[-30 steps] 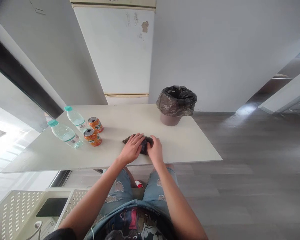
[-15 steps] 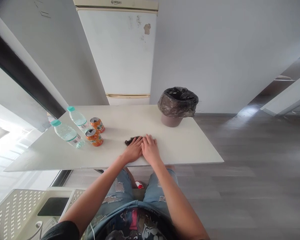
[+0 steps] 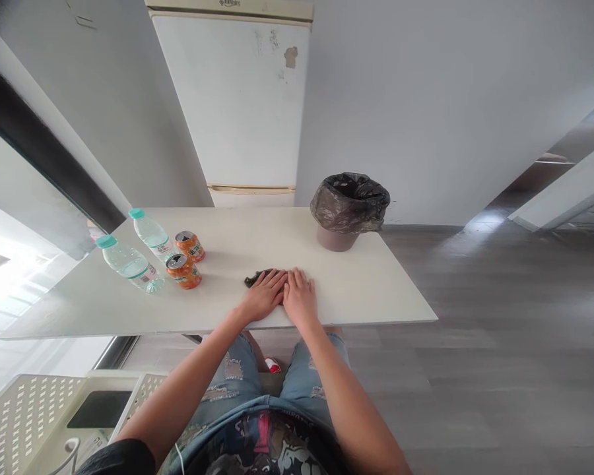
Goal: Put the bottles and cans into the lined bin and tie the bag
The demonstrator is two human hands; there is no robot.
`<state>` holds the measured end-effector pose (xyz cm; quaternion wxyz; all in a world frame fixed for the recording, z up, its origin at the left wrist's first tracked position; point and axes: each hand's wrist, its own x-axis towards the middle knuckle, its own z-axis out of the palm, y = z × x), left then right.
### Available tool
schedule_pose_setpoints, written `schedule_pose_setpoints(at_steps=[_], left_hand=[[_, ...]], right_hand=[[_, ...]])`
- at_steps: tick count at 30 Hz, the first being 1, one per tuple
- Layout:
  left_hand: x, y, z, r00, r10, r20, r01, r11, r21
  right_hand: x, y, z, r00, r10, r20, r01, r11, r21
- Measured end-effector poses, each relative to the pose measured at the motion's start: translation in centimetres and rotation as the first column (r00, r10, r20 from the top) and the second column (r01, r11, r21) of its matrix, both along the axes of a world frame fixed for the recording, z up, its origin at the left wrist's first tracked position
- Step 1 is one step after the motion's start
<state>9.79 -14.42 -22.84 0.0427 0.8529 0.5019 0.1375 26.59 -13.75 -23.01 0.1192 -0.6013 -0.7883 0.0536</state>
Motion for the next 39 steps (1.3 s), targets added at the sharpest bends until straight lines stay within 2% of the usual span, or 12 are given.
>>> schedule_pose_setpoints(at_steps=[5,9,12,18,26,28,31,33,35,37,39], left_hand=[[0.1,-0.3,0.2,0.998,0.065,-0.021,-0.065,0.998,0.022],[0.0,-0.4,0.0,0.983,0.182,-0.019,-0.179,0.980,0.086],[-0.1,-0.4,-0.2,0.972,0.233,-0.044,-0.230,0.971,0.059],[-0.2,-0.1,-0.2,0.972,0.218,-0.085,-0.218,0.976,0.015],[-0.8,0.1,-0.7,0.983,0.179,-0.042,-0.180,0.983,-0.023],[-1.2,0.2,-0.1,0.989,0.148,0.013,-0.147,0.987,-0.061],[-1.8,-0.2,1.7,0.975,0.128,0.179,-0.120,0.991,-0.053],[-2.0,-1.1,3.2,0.922,0.232,0.311,-0.251,0.968,0.022],[-1.8,-2.4,4.5,0.829,0.408,0.382,-0.450,0.893,0.021],[-1.3,-3.9,5.4,0.758,0.554,0.344,-0.551,0.826,-0.117],[-0.5,-5.4,5.6,0.761,0.595,0.257,-0.526,0.799,-0.293]], right_hand=[[0.0,-0.2,0.1,1.000,-0.010,0.010,0.010,1.000,0.010],[-0.1,-0.2,0.1,1.000,-0.004,0.012,0.004,1.000,0.001],[-0.1,-0.1,0.0,1.000,-0.004,0.016,0.004,1.000,-0.014],[-0.1,0.0,-0.1,1.000,-0.011,0.022,0.012,0.999,-0.038],[-0.1,0.0,0.1,1.000,-0.008,-0.007,0.008,0.999,-0.054],[0.0,0.1,-0.1,0.999,0.004,-0.051,-0.006,0.999,-0.032],[0.6,0.4,-0.1,0.980,0.008,-0.197,-0.002,1.000,0.027],[1.2,0.7,0.3,0.943,0.006,-0.332,0.011,0.999,0.048],[1.6,0.6,0.8,0.911,0.006,-0.412,0.011,0.999,0.040],[1.8,0.1,1.5,0.920,-0.019,-0.391,0.034,0.999,0.031],[1.7,-0.8,2.4,0.947,-0.066,-0.313,0.075,0.997,0.018]])
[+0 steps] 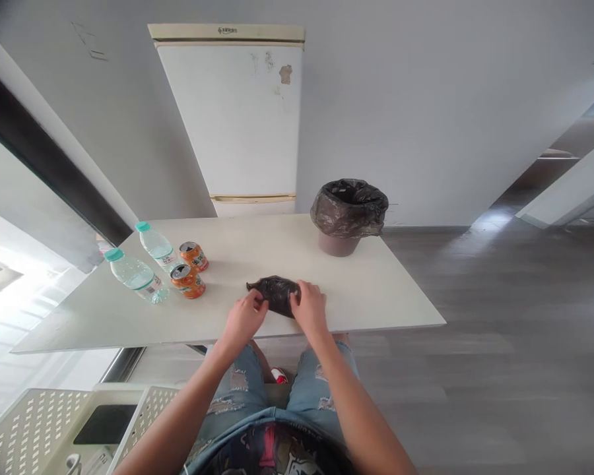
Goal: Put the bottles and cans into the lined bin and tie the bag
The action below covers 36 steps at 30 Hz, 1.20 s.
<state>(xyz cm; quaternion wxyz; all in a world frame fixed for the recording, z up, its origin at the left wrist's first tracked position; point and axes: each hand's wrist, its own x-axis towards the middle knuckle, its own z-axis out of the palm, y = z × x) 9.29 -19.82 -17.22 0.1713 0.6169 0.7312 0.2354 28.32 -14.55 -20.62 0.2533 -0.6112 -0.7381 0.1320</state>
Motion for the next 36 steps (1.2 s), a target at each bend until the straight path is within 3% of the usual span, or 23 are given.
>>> schedule_pose_setpoints(at_steps=[3,5,8,11,13,15,20,25,27,31,34,36], left_hand=[[0.8,-1.9,-0.3,0.998,-0.061,0.034,0.064,0.994,-0.084],[0.8,-2.8,-0.7,0.995,-0.100,0.011,0.100,0.995,-0.003],[-0.2,-4.0,-1.7,0.954,-0.280,-0.104,0.293,0.947,0.135],[-1.5,-4.7,-2.9,0.848,-0.474,-0.237,0.514,0.845,0.146],[-2.0,-4.8,-3.7,0.816,-0.499,-0.292,0.552,0.822,0.138],[-2.2,-4.8,-4.2,0.825,-0.474,-0.308,0.535,0.830,0.157],[-2.9,-4.3,-4.3,0.836,-0.477,-0.272,0.535,0.819,0.207],[-3.6,-3.6,-4.0,0.843,-0.510,-0.172,0.537,0.815,0.217],[-3.3,-3.1,-3.8,0.886,-0.458,-0.080,0.463,0.855,0.234],[-2.0,-1.5,-3.5,0.962,-0.252,0.102,0.226,0.950,0.214],[-1.2,-0.2,-3.4,0.971,-0.143,0.191,0.112,0.980,0.166],[-0.8,0.4,-3.4,0.979,-0.115,0.166,0.089,0.984,0.154]], right_hand=[[0.2,-1.7,1.3,0.998,0.018,0.065,-0.010,0.992,-0.123],[0.9,-2.9,2.1,0.996,0.085,0.041,-0.077,0.981,-0.178],[2.9,-4.3,2.6,0.961,0.275,-0.011,-0.275,0.958,-0.078],[5.0,-4.9,2.0,0.850,0.519,0.085,-0.517,0.855,-0.045],[5.9,-4.7,1.1,0.785,0.595,0.174,-0.590,0.803,-0.084],[6.2,-4.3,0.0,0.765,0.613,0.196,-0.612,0.787,-0.075],[6.0,-4.0,-1.3,0.783,0.614,0.095,-0.620,0.782,0.060],[5.5,-4.7,0.1,0.785,0.613,-0.092,-0.604,0.790,0.103],[4.9,-4.6,0.8,0.811,0.548,-0.205,-0.540,0.836,0.099],[2.9,-3.1,1.1,0.875,0.297,-0.382,-0.328,0.945,-0.017],[1.2,-1.2,0.8,0.903,0.170,-0.394,-0.203,0.978,-0.043],[0.3,-0.1,0.5,0.923,0.135,-0.359,-0.161,0.986,-0.043]])
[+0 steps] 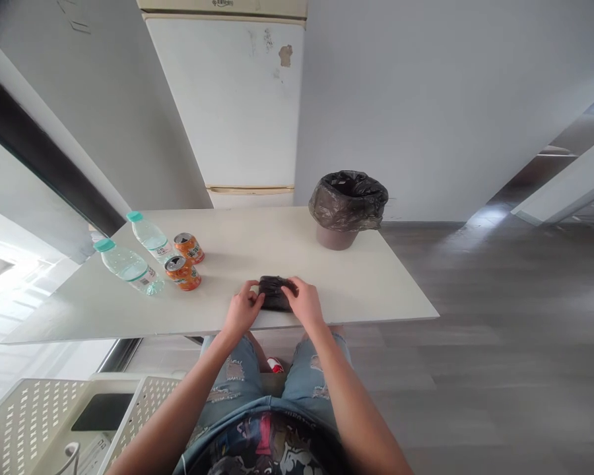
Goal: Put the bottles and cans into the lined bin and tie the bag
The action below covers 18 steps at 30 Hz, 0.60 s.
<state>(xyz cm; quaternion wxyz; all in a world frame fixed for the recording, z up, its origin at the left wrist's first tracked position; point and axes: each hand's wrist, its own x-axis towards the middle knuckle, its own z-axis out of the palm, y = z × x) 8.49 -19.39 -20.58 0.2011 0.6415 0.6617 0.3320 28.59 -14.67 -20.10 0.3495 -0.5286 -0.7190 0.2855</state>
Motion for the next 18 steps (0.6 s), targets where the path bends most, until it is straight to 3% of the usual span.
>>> schedule_pose_setpoints(at_steps=[4,8,9,11,14,18], left_hand=[[0.3,0.1,-0.2,0.975,0.039,-0.221,-0.009,0.991,0.136],[0.5,-0.3,-0.6,0.916,0.012,-0.402,0.072,0.979,0.193],[0.6,-0.3,-0.8,0.901,-0.014,-0.434,0.100,0.979,0.177],[0.7,-0.2,-1.2,0.877,-0.060,-0.477,0.140,0.981,0.134],[0.7,0.1,-1.6,0.860,-0.097,-0.501,0.154,0.985,0.073],[0.6,0.1,-1.6,0.851,-0.122,-0.511,0.153,0.988,0.019]], right_hand=[[-0.9,0.8,0.0,0.993,-0.017,0.116,0.018,1.000,-0.002],[-0.9,-0.3,0.8,0.966,-0.147,0.213,0.108,0.977,0.184],[-0.9,-0.6,1.0,0.957,-0.146,0.252,0.082,0.966,0.247],[-1.2,-1.3,1.3,0.930,-0.032,0.365,-0.095,0.941,0.324],[-2.1,-1.7,1.1,0.835,0.188,0.517,-0.363,0.895,0.260],[-2.9,-1.5,-0.1,0.782,0.235,0.578,-0.376,0.917,0.136]])
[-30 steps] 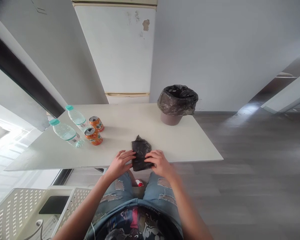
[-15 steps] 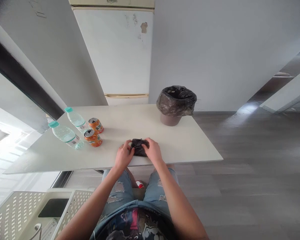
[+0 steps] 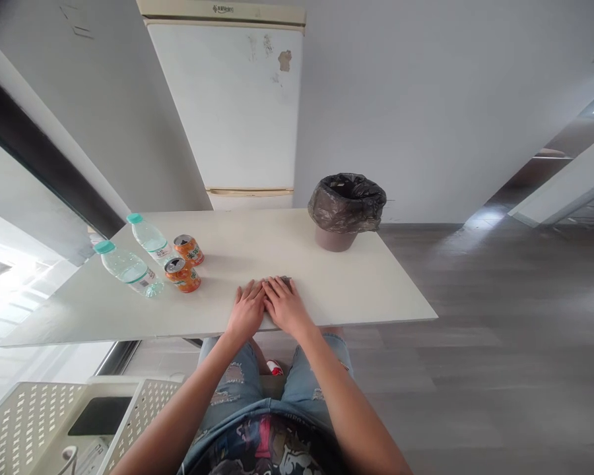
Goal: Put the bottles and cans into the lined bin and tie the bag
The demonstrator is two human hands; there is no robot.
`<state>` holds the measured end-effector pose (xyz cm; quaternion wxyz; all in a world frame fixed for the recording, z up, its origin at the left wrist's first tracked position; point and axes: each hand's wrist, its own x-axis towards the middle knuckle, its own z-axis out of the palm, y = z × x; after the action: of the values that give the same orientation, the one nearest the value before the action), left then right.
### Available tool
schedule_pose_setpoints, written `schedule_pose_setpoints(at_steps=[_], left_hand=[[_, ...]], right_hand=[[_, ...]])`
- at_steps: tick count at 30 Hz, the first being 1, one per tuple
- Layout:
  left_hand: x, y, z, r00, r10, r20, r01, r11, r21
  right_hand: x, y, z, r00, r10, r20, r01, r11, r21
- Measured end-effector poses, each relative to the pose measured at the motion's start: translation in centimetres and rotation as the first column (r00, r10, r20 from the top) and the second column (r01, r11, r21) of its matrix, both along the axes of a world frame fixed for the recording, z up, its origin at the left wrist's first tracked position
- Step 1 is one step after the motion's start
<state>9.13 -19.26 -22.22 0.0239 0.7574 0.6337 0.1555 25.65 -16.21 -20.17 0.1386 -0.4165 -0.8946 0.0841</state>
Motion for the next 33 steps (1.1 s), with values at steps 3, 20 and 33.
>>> schedule_pose_setpoints(at_steps=[3,20,33], left_hand=[[0.0,-0.1,0.1,1.000,0.007,0.012,-0.006,1.000,-0.014],[-0.8,-0.3,0.4,0.827,0.143,0.544,-0.244,0.963,0.118],[-0.4,-0.1,-0.3,0.962,0.123,0.243,-0.162,0.975,0.149]], right_hand=[[0.0,0.1,-0.6,1.000,-0.011,0.005,0.011,1.000,-0.015],[-0.8,-1.1,0.4,0.990,0.138,0.039,-0.139,0.990,0.027],[10.6,2.6,-2.2,0.932,-0.332,0.144,0.339,0.940,-0.033]])
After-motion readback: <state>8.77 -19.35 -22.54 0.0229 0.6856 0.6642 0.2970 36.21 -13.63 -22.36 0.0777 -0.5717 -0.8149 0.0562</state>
